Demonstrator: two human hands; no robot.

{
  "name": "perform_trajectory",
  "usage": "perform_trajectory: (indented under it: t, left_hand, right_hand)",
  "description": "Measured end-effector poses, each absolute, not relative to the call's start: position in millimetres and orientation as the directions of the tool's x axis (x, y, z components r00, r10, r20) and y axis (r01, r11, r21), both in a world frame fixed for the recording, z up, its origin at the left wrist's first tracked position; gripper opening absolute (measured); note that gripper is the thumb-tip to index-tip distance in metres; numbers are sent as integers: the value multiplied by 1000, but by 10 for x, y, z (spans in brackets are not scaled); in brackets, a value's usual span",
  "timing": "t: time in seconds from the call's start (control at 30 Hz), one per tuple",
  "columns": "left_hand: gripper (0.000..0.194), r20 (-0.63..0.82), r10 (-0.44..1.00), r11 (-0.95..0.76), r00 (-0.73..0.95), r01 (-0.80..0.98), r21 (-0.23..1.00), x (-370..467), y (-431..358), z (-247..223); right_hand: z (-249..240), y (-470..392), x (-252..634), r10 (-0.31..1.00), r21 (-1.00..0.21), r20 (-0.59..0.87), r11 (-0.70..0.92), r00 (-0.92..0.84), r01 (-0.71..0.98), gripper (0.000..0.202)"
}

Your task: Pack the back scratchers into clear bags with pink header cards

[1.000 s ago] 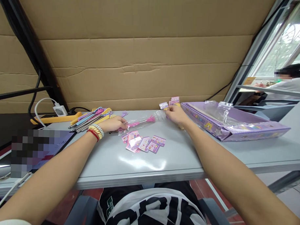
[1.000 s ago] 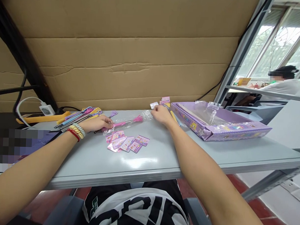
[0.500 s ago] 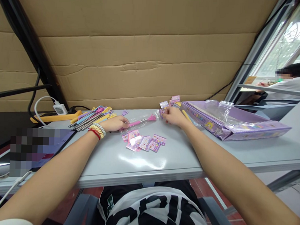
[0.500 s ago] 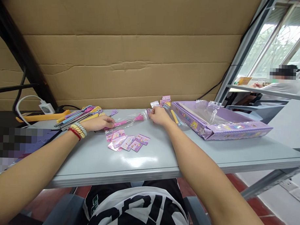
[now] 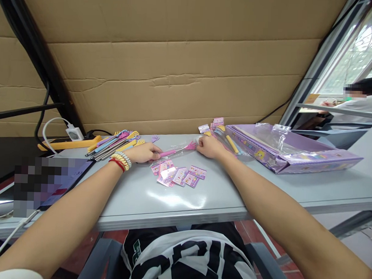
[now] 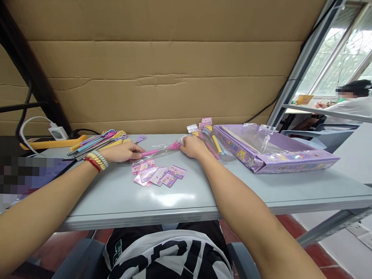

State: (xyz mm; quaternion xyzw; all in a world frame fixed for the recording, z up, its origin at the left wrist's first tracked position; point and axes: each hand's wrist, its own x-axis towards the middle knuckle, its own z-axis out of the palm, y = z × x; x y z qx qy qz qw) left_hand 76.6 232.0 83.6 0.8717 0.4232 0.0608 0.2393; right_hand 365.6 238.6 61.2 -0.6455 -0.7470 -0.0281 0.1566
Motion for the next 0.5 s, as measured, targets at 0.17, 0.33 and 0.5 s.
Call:
perform_trajectory:
  t: [0.17, 0.33, 0.5]
  left_hand:
    - [37, -94, 764, -539, 638, 712, 449, 771, 2302, 853]
    - [38, -94, 762, -534, 641, 704, 468, 774, 2291, 858]
    - [39, -90, 766, -528, 637, 701, 479, 781, 2276, 866]
  right_hand:
    - [613, 2415, 3746, 961, -208, 265, 143, -85, 967, 8]
    - [631, 2418, 3792, 961, -244, 274, 116, -46, 963, 9]
    - [625, 2453, 3835, 956, -318, 290, 49, 48, 947, 6]
